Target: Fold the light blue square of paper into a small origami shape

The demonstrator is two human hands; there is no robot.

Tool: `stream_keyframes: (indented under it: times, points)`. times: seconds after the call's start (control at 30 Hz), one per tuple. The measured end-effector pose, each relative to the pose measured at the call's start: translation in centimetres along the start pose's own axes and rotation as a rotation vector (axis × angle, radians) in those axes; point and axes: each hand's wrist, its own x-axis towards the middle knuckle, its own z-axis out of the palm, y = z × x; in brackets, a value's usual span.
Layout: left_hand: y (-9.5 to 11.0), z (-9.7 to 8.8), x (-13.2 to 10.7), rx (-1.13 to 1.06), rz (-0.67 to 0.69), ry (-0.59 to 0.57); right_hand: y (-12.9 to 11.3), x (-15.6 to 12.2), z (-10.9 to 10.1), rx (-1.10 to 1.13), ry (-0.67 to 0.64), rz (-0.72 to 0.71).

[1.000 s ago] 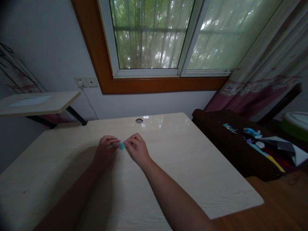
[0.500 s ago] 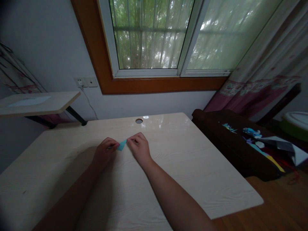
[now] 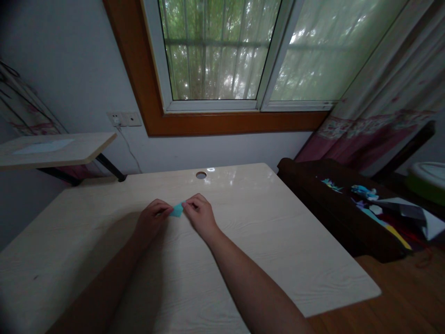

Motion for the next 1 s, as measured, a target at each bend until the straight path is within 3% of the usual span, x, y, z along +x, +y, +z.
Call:
stream_keyframes:
  times: [0.27, 0.47, 0.73, 1.0]
  points:
    - [-0.3, -0.2, 0.2, 0.042, -0.075, 0.081, 0.6, 0.4, -0.6, 0.083, 0.175, 0.121]
    - [-0.9, -0.3, 0.1, -0.043, -0.071, 0.183, 0.6, 0.5, -0.5, 0.166, 0.217, 0.207]
    - [0.0, 0.3, -0.3, -0.029, 0.190, -0.076, 0.5, 0.4, -0.5, 0.182, 0.190, 0.199]
    - [-0.9, 0.8, -0.3, 0.066, 0.189, -0.106, 1.0, 0.2, -0.3, 0.182, 0.089, 0.178]
